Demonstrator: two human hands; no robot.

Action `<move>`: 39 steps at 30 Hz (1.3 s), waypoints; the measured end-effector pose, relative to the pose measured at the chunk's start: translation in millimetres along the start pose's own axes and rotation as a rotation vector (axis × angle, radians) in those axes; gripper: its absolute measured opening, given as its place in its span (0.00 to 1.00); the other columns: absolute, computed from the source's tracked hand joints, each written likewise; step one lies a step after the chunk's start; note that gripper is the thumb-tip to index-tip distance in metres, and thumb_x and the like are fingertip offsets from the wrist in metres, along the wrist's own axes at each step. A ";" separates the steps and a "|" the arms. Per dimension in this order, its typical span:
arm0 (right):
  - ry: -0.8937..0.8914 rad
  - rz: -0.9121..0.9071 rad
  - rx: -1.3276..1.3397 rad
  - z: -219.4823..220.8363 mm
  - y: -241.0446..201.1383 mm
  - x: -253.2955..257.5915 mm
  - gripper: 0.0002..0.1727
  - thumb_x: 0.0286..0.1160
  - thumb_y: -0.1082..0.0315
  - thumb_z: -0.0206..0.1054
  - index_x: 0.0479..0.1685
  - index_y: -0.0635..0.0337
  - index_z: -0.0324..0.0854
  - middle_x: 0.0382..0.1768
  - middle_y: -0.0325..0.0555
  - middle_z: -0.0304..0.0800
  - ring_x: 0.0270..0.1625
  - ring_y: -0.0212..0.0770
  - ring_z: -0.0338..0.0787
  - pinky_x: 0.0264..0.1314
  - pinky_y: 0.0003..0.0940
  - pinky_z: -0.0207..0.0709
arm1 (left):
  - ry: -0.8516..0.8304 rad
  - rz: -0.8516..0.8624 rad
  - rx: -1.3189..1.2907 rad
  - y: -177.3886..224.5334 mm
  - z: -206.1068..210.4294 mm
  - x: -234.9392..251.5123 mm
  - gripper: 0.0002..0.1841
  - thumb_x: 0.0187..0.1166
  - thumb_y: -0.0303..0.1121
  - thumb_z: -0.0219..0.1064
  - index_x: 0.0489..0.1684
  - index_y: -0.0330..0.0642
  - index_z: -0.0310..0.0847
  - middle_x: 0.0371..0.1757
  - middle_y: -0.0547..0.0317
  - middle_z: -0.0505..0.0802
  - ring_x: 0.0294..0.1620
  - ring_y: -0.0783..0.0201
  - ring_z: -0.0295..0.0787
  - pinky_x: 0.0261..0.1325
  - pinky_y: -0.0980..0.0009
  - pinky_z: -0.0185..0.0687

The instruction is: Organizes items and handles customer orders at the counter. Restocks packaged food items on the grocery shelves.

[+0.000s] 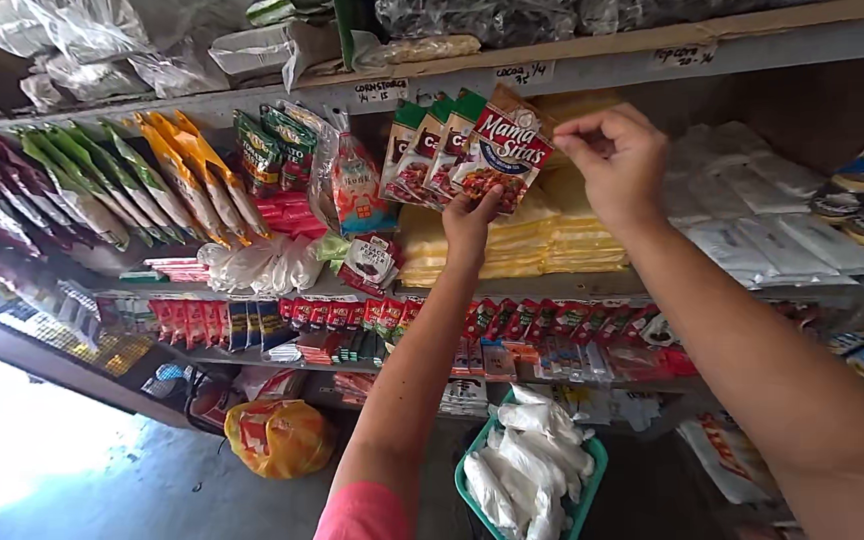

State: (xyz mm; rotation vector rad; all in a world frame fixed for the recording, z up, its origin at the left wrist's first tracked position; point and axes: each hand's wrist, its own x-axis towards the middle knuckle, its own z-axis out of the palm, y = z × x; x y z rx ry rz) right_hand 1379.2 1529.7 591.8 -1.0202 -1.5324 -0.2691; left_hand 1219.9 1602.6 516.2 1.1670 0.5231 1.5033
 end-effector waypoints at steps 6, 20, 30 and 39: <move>0.031 0.029 -0.003 40.2 3.0 43.3 0.11 0.80 0.63 0.71 0.51 0.60 0.90 0.50 0.48 0.88 0.51 0.34 0.90 0.56 0.25 0.84 | 0.003 0.014 -0.006 -4.6 1.4 -0.6 0.11 0.77 0.26 0.74 0.50 0.28 0.84 0.42 0.49 0.94 0.41 0.62 0.94 0.52 0.65 0.92; 0.087 0.143 -0.032 73.5 4.2 67.3 0.08 0.76 0.63 0.73 0.48 0.55 0.93 0.51 0.47 0.88 0.50 0.34 0.88 0.55 0.25 0.82 | -0.003 0.021 -0.041 -8.1 2.3 -0.3 0.12 0.76 0.27 0.75 0.52 0.28 0.85 0.44 0.47 0.95 0.42 0.60 0.95 0.53 0.63 0.94; 0.032 0.158 -0.109 67.9 0.6 69.6 0.08 0.76 0.63 0.73 0.48 0.52 0.93 0.51 0.47 0.89 0.49 0.32 0.88 0.55 0.24 0.81 | -0.008 0.017 -0.044 -10.3 0.8 3.8 0.13 0.76 0.27 0.76 0.51 0.28 0.85 0.44 0.46 0.95 0.43 0.59 0.96 0.53 0.61 0.94; -0.033 0.208 -0.197 65.4 -8.3 76.0 0.10 0.78 0.62 0.71 0.49 0.55 0.92 0.49 0.47 0.91 0.50 0.34 0.89 0.60 0.30 0.80 | 0.005 0.034 -0.033 -13.6 1.5 6.0 0.12 0.75 0.27 0.76 0.49 0.28 0.85 0.43 0.46 0.95 0.41 0.59 0.96 0.52 0.62 0.94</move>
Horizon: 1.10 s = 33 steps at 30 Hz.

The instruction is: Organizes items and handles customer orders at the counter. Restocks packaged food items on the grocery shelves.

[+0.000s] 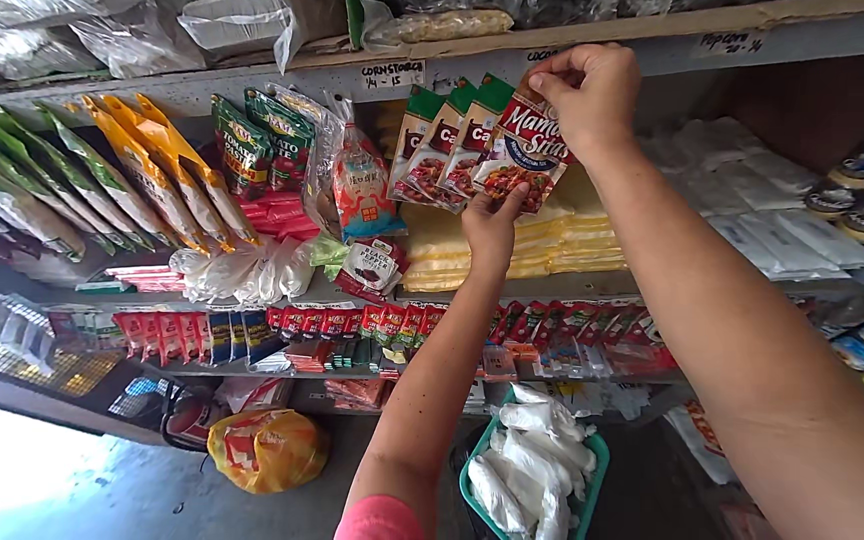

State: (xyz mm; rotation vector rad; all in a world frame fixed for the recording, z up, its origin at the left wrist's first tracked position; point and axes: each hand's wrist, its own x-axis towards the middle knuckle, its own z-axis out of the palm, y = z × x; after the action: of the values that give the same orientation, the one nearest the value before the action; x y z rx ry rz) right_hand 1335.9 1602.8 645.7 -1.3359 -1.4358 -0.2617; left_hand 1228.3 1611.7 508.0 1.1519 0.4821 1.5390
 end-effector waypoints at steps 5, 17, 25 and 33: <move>-0.049 0.055 -0.005 -3.6 -9.4 2.8 0.09 0.79 0.64 0.70 0.48 0.57 0.92 0.45 0.42 0.95 0.47 0.31 0.91 0.58 0.30 0.82 | 0.012 0.001 0.012 -1.6 0.5 1.6 0.12 0.75 0.28 0.77 0.49 0.29 0.85 0.42 0.47 0.95 0.41 0.60 0.96 0.52 0.63 0.94; -0.017 0.110 -0.048 0.7 -18.6 -0.1 0.10 0.78 0.64 0.70 0.49 0.58 0.91 0.46 0.42 0.94 0.48 0.32 0.91 0.60 0.31 0.81 | 0.005 0.048 0.035 -6.4 0.9 1.4 0.13 0.76 0.28 0.76 0.51 0.29 0.86 0.43 0.47 0.95 0.43 0.59 0.96 0.54 0.61 0.94; 0.041 0.108 -0.047 7.6 -13.3 -0.2 0.11 0.76 0.62 0.72 0.50 0.57 0.90 0.48 0.44 0.93 0.50 0.33 0.90 0.62 0.32 0.80 | 0.005 0.050 0.033 -8.4 -0.2 3.2 0.12 0.75 0.27 0.76 0.50 0.29 0.85 0.43 0.48 0.95 0.43 0.60 0.96 0.55 0.61 0.94; 0.059 0.130 -0.062 8.9 -16.8 0.8 0.10 0.75 0.63 0.72 0.49 0.56 0.91 0.45 0.40 0.94 0.48 0.30 0.90 0.59 0.29 0.80 | 0.011 0.057 0.037 -10.0 -0.1 5.7 0.12 0.75 0.28 0.77 0.49 0.29 0.86 0.43 0.49 0.95 0.43 0.61 0.95 0.55 0.62 0.93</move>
State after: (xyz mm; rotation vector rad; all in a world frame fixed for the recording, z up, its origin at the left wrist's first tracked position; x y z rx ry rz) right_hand 1317.8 1604.2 651.2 -1.4537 -1.2957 -0.2594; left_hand 1233.8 1620.1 502.3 1.1949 0.4908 1.5924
